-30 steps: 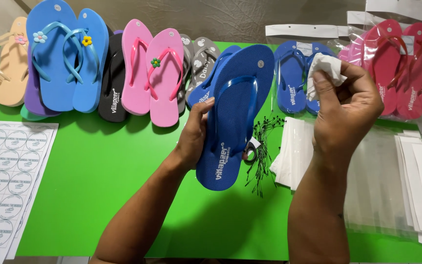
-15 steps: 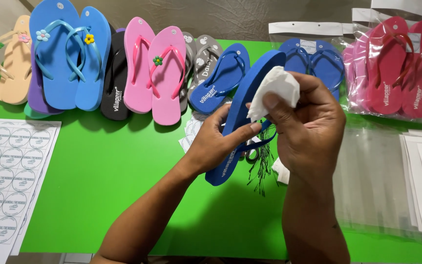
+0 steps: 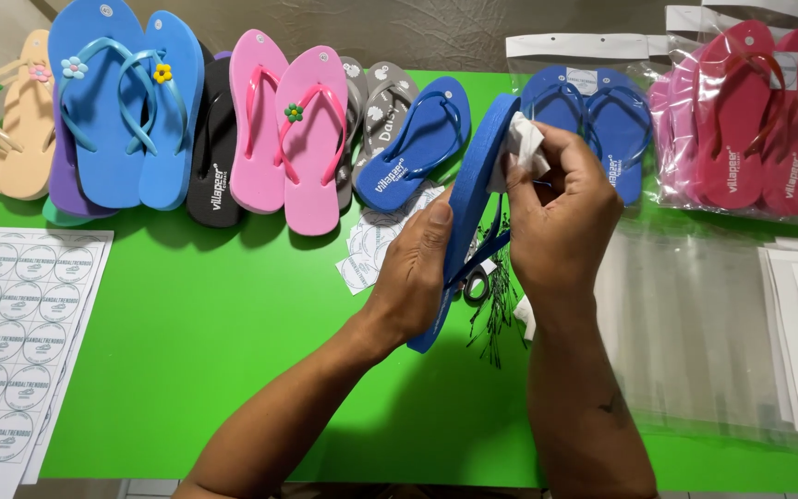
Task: The person wipes a blue flip-flop with a white cloth, ties the straps of a pair together, places them into a clear plastic bag with a cardboard header, and secures the package with a zip tie. The person then repeats the wiping process on another blue flip-flop.
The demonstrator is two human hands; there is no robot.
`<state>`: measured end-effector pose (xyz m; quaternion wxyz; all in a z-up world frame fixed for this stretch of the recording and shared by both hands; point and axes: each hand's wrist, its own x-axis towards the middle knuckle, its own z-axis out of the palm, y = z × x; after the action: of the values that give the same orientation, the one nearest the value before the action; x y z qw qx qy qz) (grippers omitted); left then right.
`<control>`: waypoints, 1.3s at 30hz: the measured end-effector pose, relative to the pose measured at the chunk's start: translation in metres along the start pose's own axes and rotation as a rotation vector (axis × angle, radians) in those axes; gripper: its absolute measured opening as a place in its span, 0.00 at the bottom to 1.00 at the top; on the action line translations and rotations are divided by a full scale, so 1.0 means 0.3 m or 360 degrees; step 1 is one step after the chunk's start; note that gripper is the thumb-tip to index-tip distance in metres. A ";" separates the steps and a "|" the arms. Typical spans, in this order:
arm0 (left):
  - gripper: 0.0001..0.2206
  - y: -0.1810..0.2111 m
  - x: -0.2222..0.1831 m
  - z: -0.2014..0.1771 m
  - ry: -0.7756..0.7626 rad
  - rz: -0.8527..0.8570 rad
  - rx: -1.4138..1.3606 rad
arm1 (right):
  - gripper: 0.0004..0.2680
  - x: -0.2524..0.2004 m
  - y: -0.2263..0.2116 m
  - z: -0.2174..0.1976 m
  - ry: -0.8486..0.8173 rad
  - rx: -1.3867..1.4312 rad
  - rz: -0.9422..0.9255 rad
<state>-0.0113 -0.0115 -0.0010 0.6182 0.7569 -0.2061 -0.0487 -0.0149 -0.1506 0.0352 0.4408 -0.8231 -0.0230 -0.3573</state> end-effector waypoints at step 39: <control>0.26 -0.092 0.035 -0.052 0.0236 -0.0063 -0.0840 | 0.04 -0.034 -0.065 0.008 -0.0564 0.0305 -0.0012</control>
<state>0.0104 0.0031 -0.0218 0.8064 0.5750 -0.1255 -0.0573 -0.0281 -0.1341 0.0418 0.5050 -0.8272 -0.1372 -0.2046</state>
